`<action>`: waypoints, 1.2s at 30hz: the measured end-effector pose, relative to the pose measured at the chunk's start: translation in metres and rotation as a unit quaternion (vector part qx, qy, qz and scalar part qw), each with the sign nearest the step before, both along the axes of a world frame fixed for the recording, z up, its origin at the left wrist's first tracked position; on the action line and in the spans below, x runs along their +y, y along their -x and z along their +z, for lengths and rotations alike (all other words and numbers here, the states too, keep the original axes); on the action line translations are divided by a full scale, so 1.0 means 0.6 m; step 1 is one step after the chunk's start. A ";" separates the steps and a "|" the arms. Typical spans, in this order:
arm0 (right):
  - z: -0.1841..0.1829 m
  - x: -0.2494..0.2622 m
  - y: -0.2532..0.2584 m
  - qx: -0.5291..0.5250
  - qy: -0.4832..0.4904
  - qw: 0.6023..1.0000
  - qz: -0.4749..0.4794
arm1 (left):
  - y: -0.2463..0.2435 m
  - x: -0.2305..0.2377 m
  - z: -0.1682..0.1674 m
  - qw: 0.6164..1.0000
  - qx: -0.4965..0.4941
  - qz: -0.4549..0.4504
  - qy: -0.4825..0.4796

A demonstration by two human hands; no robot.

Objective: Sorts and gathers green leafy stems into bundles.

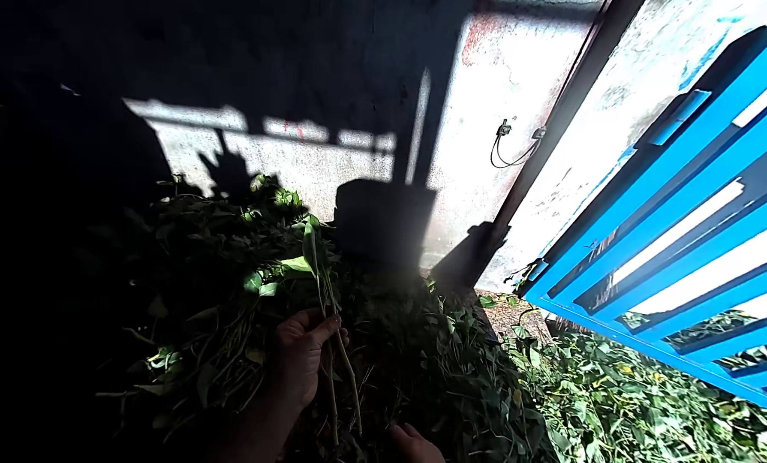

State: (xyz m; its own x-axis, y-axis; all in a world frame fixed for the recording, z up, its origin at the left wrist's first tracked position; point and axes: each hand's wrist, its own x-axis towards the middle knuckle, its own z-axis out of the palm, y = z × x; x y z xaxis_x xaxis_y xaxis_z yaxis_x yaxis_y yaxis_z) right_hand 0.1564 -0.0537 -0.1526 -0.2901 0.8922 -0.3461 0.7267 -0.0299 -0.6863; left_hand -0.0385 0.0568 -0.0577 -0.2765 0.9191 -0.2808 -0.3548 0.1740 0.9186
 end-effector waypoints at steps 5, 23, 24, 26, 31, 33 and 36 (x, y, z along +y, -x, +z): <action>0.018 0.020 0.070 0.322 -0.124 0.929 -0.137 | -0.030 -0.025 -0.027 0.998 0.019 -0.068 0.006; -0.334 0.163 -0.058 -0.223 0.099 0.930 -0.275 | 0.037 0.009 0.055 1.000 -0.015 0.010 0.007; -0.335 0.169 -0.059 -0.231 0.097 0.922 -0.296 | 0.036 0.007 0.059 0.999 -0.032 -0.008 0.012; -0.341 0.180 -0.063 -0.241 0.111 0.914 -0.307 | 0.037 0.002 0.063 0.997 -0.056 -0.055 0.015; -0.351 0.196 -0.070 -0.260 0.120 0.916 -0.281 | 0.032 -0.003 0.060 0.991 -0.081 -0.106 0.011; -0.354 0.203 -0.067 -0.248 0.126 0.916 -0.289 | 0.027 -0.001 0.059 0.992 -0.087 -0.091 0.020; -0.328 0.206 -0.051 -0.198 0.127 0.908 -0.348 | 0.023 -0.002 0.054 0.991 -0.101 -0.078 0.030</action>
